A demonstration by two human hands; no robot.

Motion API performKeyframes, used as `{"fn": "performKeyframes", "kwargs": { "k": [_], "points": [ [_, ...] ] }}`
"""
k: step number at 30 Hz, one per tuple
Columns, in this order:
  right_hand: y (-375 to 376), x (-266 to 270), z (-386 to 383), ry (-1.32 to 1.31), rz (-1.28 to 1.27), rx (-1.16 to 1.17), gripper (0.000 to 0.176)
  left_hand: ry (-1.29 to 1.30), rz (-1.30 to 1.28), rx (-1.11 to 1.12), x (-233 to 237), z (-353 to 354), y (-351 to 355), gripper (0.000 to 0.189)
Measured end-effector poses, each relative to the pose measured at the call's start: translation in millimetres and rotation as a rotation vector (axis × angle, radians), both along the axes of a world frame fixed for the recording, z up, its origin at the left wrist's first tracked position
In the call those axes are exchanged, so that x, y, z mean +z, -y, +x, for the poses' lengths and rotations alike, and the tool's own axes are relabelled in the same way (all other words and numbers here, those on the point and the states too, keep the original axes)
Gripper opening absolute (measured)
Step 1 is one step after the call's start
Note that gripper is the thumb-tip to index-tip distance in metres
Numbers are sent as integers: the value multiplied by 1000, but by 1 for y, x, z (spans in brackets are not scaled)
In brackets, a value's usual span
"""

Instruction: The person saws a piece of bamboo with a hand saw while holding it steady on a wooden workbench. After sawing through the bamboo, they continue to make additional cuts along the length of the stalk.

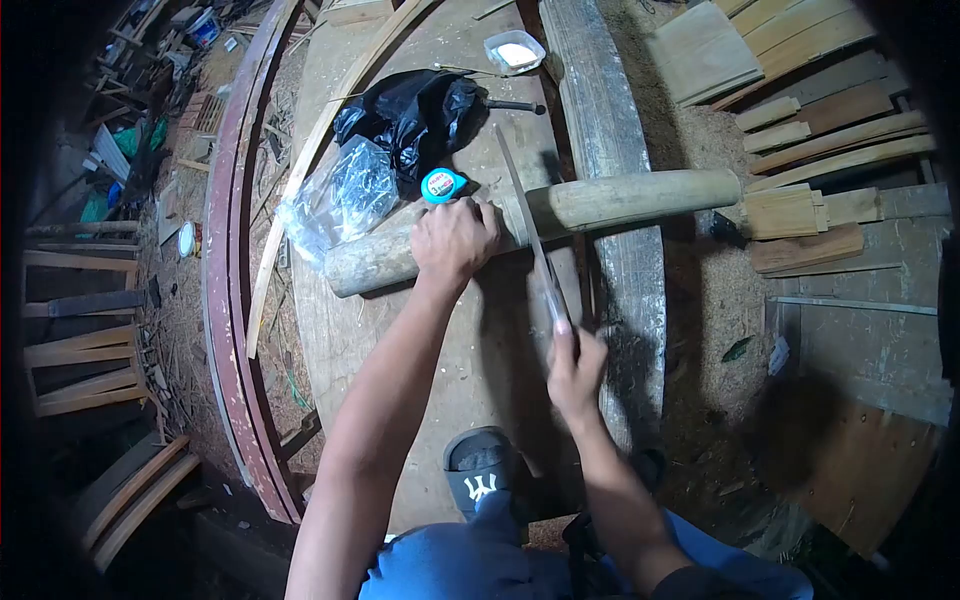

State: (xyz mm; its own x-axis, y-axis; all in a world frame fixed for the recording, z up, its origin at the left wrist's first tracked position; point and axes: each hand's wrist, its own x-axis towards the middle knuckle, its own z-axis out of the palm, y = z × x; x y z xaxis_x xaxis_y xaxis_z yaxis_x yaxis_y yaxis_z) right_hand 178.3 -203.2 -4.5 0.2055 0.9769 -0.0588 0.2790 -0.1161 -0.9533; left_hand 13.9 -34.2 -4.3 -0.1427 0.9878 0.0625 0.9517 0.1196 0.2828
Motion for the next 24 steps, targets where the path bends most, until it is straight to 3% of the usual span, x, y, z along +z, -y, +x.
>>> {"fn": "performKeyframes", "kwargs": {
  "k": [4,7,11,17,24],
  "points": [
    [43,7,9,-15,-26,-29,53,75,-118,-10,2,-4,-3,48],
    [6,8,-1,139,65,-25,54,25,-115,-21,2,-4,-3,48],
    [-37,-2,-13,77,36,-49,55,35,-41,-35,1,0,-2,47],
    [56,-7,15,21,-42,-2,52,49,-77,6,1,-2,-3,47],
    [39,-17,-3,18,10,-74,44,46,-64,-9,-4,-3,-5,45]
  ]
}}
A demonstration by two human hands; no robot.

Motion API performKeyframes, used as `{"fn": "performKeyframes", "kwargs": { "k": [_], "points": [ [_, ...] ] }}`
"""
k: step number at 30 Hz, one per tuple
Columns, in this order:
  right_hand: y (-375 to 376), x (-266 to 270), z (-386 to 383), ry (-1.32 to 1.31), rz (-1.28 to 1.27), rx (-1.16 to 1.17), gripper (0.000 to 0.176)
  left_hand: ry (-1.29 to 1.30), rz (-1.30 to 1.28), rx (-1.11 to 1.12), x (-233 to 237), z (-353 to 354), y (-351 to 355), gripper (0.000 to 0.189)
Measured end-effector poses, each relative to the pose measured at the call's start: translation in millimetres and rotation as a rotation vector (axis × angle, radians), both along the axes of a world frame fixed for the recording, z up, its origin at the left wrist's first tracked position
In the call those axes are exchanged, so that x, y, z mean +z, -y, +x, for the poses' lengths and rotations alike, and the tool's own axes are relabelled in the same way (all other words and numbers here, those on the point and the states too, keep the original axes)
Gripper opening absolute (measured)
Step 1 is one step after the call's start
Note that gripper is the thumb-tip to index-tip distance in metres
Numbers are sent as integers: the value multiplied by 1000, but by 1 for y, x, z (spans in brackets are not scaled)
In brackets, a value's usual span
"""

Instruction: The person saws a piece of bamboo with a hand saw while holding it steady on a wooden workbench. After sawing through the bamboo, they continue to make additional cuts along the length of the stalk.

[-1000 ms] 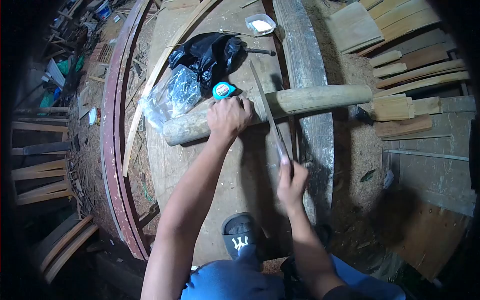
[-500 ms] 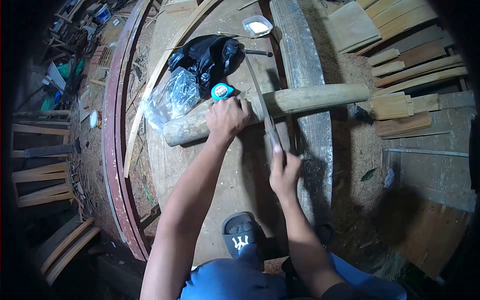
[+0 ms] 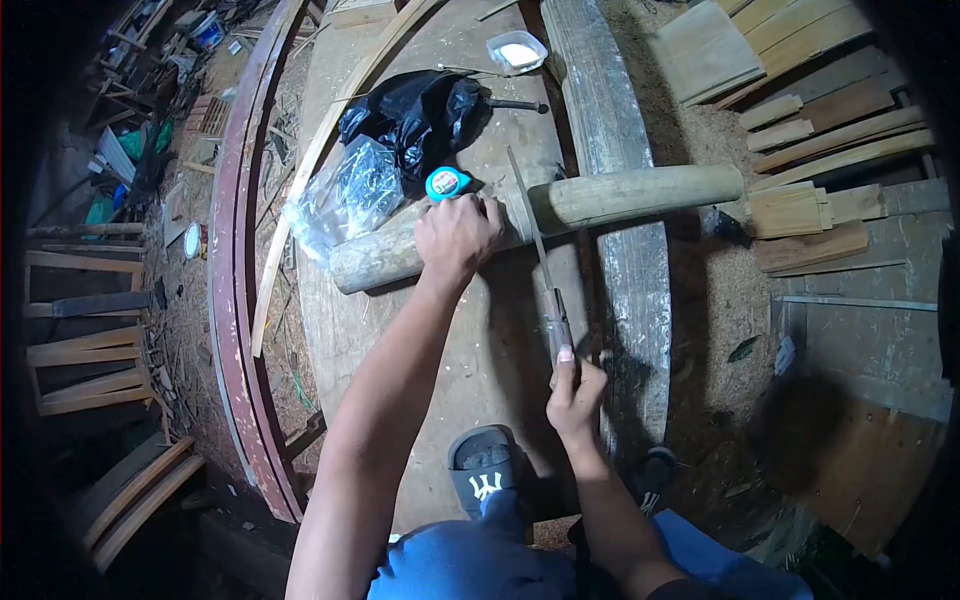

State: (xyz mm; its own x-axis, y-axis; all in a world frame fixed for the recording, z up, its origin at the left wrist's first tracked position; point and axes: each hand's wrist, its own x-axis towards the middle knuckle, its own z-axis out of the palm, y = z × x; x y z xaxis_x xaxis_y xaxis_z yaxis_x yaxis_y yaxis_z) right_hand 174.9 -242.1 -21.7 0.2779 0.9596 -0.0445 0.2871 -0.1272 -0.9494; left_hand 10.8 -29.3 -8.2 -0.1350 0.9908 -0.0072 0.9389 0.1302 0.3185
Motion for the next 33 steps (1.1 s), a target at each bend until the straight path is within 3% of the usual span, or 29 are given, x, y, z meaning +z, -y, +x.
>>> {"fn": "performKeyframes", "kwargs": {
  "k": [2,6,12,20,25,30,33],
  "points": [
    [3,14,5,-148,-59,3,44,2,-14,-2,-1,0,5,45],
    [9,39,10,-61,-75,26,51,15,13,16,-1,1,1,45],
    [-56,47,-12,142,-32,6,53,4,54,24,2,3,2,45],
    [-3,58,8,72,-113,21,54,21,63,33,-6,2,7,45],
    [-93,39,-18,132,21,4,54,-8,104,20,-5,2,4,42],
    [-34,34,2,5,42,40,50,-19,160,-9,-7,1,3,39],
    [-5,39,6,-1,-87,0,51,-15,127,10,-7,2,7,39]
  ]
}}
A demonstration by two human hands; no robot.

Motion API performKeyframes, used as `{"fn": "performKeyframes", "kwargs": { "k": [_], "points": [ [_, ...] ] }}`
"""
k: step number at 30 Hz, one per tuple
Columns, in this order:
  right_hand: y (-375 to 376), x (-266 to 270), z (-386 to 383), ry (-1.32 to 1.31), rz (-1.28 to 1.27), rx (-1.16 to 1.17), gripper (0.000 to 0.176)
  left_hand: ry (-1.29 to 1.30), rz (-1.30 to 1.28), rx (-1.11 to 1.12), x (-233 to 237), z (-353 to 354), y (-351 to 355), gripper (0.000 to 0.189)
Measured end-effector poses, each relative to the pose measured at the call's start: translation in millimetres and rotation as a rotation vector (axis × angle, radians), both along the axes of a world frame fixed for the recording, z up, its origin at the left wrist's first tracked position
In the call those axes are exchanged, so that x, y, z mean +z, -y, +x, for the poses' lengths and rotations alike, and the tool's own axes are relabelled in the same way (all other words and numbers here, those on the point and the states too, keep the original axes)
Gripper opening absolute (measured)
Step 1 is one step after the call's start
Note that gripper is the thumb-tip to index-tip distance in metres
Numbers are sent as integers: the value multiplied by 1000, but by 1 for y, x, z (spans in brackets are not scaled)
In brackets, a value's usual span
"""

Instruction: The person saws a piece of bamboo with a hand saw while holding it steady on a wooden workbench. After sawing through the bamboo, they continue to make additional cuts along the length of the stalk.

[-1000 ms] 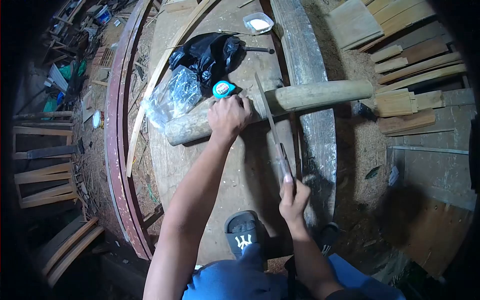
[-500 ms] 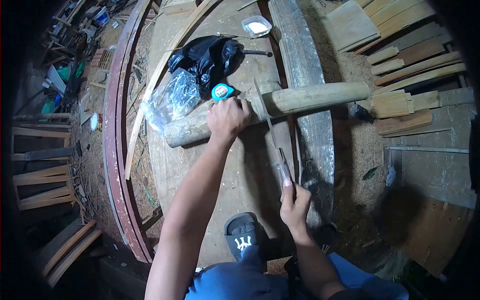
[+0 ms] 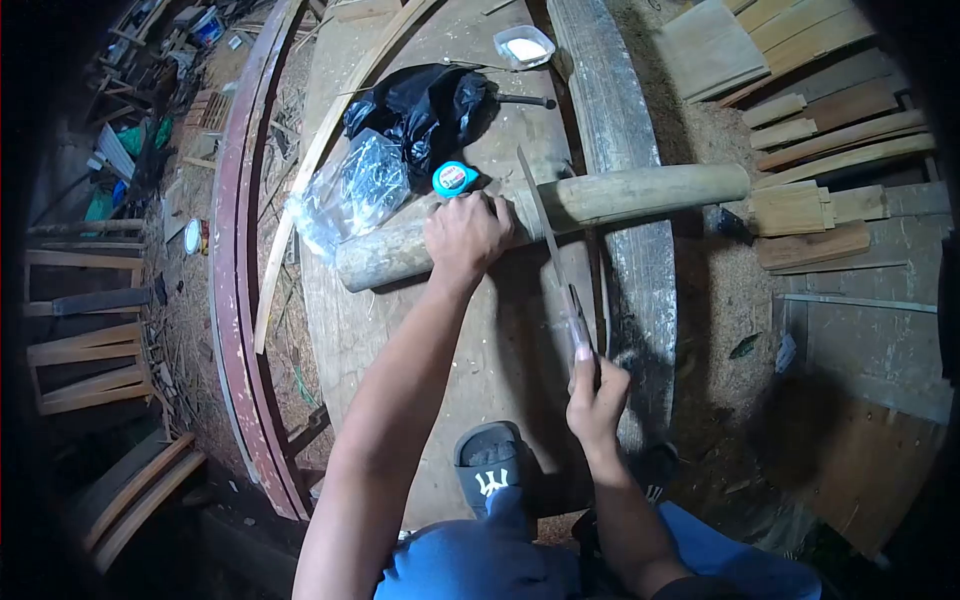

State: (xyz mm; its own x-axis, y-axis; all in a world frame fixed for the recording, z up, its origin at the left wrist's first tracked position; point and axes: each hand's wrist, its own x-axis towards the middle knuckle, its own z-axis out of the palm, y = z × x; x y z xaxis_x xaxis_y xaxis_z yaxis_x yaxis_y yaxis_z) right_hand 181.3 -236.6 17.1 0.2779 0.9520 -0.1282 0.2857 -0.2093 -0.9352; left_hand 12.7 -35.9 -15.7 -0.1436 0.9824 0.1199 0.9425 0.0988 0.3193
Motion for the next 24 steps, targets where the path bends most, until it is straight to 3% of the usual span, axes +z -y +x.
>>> {"fn": "performKeyframes", "kwargs": {
  "k": [6,10,13,20,23,24],
  "points": [
    [-81,-20,-18,101,122,40,53,-23,-5,-5,2,2,-3,41],
    [-35,-35,-5,-94,97,11,51,-5,22,-53,5,1,1,42],
    [24,-58,3,3,122,12,49,9,-65,-14,6,-1,-1,43],
    [-64,-31,-20,-8,108,-5,50,22,-112,-26,11,1,-2,43],
    [-45,-32,-13,23,208,10,49,26,-131,-12,9,-1,0,42],
    [-19,-56,-4,29,198,-7,48,11,-115,-9,8,1,-1,42]
  ]
}}
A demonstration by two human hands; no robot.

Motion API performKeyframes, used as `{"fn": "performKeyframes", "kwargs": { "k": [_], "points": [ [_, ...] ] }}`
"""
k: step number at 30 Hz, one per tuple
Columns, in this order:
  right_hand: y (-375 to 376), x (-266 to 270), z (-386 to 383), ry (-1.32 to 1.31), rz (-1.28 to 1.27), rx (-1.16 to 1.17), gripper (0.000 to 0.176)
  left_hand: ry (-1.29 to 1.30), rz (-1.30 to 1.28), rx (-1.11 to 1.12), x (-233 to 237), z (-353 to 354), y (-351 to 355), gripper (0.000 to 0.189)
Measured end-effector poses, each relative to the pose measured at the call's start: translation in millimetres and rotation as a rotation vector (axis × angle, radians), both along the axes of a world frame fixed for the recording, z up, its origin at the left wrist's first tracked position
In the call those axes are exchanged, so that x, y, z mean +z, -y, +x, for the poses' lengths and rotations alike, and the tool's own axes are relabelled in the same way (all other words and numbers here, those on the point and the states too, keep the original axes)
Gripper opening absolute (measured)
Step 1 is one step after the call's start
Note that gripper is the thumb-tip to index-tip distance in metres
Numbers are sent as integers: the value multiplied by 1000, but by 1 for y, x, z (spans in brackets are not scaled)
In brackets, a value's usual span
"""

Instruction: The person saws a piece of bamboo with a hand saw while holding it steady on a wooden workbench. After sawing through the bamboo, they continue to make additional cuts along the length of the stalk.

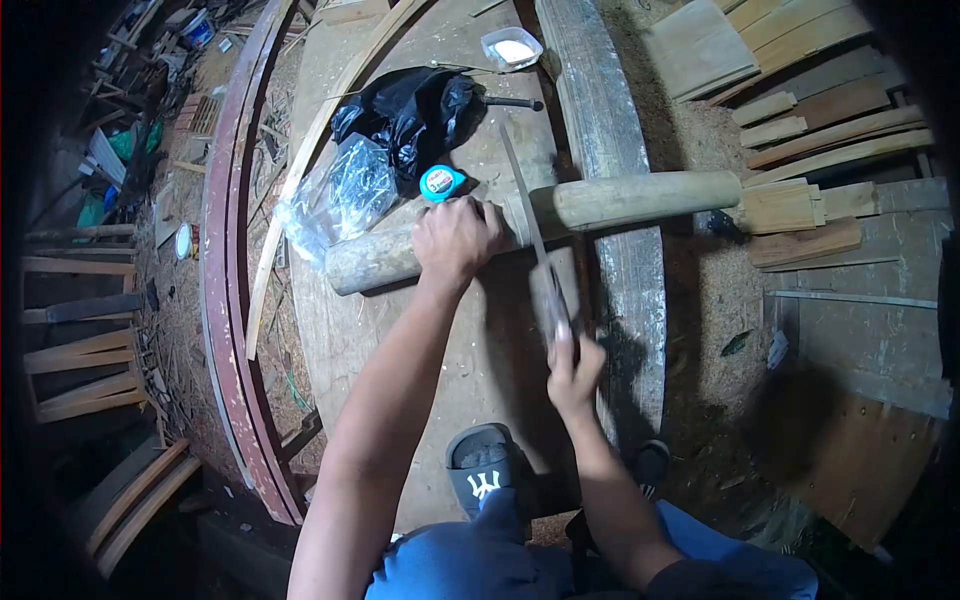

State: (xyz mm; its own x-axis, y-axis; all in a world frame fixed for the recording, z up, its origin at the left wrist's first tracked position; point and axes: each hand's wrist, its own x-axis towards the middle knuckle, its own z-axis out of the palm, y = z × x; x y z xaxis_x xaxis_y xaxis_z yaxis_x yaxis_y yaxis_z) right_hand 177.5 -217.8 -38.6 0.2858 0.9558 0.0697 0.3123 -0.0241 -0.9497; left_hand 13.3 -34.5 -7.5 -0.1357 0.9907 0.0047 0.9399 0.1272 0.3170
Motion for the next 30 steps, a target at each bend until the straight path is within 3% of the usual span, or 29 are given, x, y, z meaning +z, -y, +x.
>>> {"fn": "performKeyframes", "kwargs": {
  "k": [2,5,10,12,16,23,26,30],
  "points": [
    [50,-18,10,17,-13,16,48,6,-6,-12,4,2,-1,42],
    [42,-3,-1,-67,-76,-19,49,9,-9,9,4,2,1,42],
    [4,7,-12,16,-78,-49,52,13,-15,5,-1,0,-3,43],
    [6,17,-7,-46,-87,-6,45,-3,17,-5,-5,1,-1,42],
    [56,-8,10,-113,-43,4,48,-9,3,8,-3,-1,-5,41],
    [-39,12,-22,86,47,-1,43,6,50,23,-2,2,0,37],
    [-1,5,7,-121,-93,21,44,-27,43,13,0,2,1,37],
    [38,-5,17,-107,-111,5,47,4,57,4,-4,1,4,38]
  ]
}}
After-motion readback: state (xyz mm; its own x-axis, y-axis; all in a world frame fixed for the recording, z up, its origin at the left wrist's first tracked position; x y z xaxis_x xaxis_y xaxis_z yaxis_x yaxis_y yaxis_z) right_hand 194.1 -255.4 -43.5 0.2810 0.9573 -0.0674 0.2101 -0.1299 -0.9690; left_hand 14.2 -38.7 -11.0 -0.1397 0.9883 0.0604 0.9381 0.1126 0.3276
